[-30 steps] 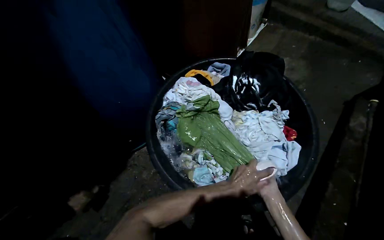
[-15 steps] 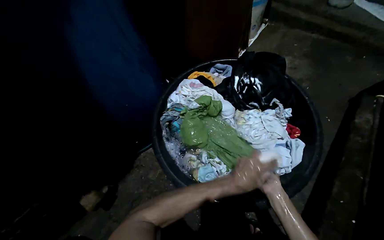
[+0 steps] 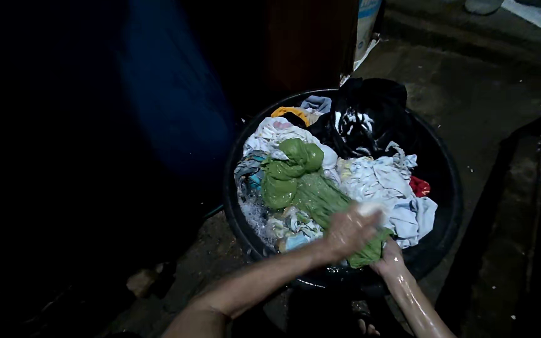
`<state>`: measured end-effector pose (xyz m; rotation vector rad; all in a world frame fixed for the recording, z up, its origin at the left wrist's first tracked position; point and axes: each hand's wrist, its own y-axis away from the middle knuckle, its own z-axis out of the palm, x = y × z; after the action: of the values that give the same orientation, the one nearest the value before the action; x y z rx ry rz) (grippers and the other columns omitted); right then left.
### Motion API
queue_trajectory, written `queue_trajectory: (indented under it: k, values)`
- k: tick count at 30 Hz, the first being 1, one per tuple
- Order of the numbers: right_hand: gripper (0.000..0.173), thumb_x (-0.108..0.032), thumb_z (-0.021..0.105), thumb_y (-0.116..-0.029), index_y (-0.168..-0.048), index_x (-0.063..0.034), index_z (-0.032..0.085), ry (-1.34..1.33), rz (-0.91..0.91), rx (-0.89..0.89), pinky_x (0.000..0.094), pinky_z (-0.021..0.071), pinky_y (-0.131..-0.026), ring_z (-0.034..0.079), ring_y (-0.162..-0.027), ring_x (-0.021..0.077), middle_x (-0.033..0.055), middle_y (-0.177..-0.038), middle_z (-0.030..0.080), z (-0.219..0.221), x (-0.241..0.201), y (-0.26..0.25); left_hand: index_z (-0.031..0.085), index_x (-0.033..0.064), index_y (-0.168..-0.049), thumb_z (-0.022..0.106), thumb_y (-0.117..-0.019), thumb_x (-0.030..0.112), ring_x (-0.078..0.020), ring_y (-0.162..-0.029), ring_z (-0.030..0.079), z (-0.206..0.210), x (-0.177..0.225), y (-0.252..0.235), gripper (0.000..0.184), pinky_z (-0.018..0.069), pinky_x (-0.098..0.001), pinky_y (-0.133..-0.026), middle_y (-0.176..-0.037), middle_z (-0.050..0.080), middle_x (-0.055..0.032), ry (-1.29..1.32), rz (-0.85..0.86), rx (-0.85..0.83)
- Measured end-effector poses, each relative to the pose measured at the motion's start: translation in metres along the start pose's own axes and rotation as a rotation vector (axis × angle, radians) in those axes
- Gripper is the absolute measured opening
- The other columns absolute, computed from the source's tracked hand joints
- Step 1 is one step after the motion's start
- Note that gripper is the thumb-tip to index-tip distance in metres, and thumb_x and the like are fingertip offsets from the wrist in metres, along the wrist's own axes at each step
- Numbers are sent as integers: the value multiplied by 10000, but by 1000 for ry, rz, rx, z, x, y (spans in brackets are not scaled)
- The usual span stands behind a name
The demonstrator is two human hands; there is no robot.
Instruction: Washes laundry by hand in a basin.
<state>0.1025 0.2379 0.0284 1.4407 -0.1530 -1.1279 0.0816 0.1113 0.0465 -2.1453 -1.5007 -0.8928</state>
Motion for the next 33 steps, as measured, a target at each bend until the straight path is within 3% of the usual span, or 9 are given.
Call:
queue_trajectory:
  k: [3, 8, 13, 17, 20, 24, 27, 30, 33]
  values:
    - [349, -373, 289, -1112, -1199, -103, 492, -23, -4, -42, 407, 531, -713, 596, -844, 175, 68, -964, 569, -5, -3, 1, 630, 183, -1434, 582, -1043, 269, -435, -1090, 688, 15, -4, -1, 403, 560, -583, -897, -1349, 624, -270, 42, 61, -76]
    - [408, -379, 268, -1110, -1071, -120, 581, 15, -21, -283, 384, 605, -669, 698, -798, 159, 48, -870, 687, -7, -25, 30, 574, 147, -1478, 562, -1062, 255, -493, -1247, 591, -45, -145, -42, 430, 485, -643, -1019, -1435, 558, -289, -247, -109, 87]
    - [379, -348, 226, -1118, -1052, -156, 547, -129, -177, -361, 323, 606, -682, 688, -805, 105, -1, -867, 674, -20, -46, 22, 641, 181, -1400, 686, -997, 235, -501, -1050, 644, -75, -74, -17, 409, 523, -663, -865, -1330, 559, -329, -99, -358, 263]
    - [398, -386, 231, -1119, -1304, -107, 448, -140, -45, -470, 374, 554, -841, 629, -963, 161, 69, -1083, 607, 18, -32, 41, 562, 177, -1474, 843, -833, 442, -425, -1169, 623, -48, -1, 18, 749, 534, -604, -951, -1448, 501, -271, 63, -286, -218]
    - [313, -180, 242, -1105, -1150, -73, 533, -108, -58, -710, 377, 582, -877, 683, -945, 172, 78, -1006, 677, 32, -26, 59, 579, -4, -1370, 746, -913, 329, -394, -1235, 587, -48, 4, 29, 590, 481, -568, -1031, -1404, 534, -255, 154, -369, -233]
    - [178, 45, 450, -978, -1022, 13, 619, 642, -703, -597, 232, 550, -783, 642, -836, 35, 15, -892, 663, 27, -42, 44, 711, -51, -1146, 651, -960, 61, -378, -1097, 630, -89, 2, 38, 226, 506, -563, -952, -1172, 640, -254, 230, -271, 64]
    - [199, -68, 664, -904, -1012, 86, 730, 1120, -1047, -272, 533, 520, -888, 687, -957, 342, 244, -983, 716, 24, -33, 13, 724, 31, -898, 669, -857, 49, -176, -812, 600, -126, 17, 50, 71, 519, -372, -694, -930, 603, -83, 211, -57, 246]
    - [355, -229, 771, -782, -896, 102, 711, 1238, -1335, -188, 609, 519, -859, 688, -913, 457, 283, -898, 702, 28, 5, -10, 705, 113, -788, 619, -808, 68, -15, -735, 567, -160, 38, 59, 99, 482, -181, -615, -859, 587, 38, 278, 139, 340]
    - [254, -230, 705, -792, -706, 2, 648, 1062, -1975, -88, 489, 535, -691, 675, -667, 356, 175, -672, 668, 30, 20, -37, 698, 94, -808, 570, -829, 11, 1, -808, 591, -195, 51, 71, 154, 516, -145, -691, -893, 614, 51, 402, 322, 390]
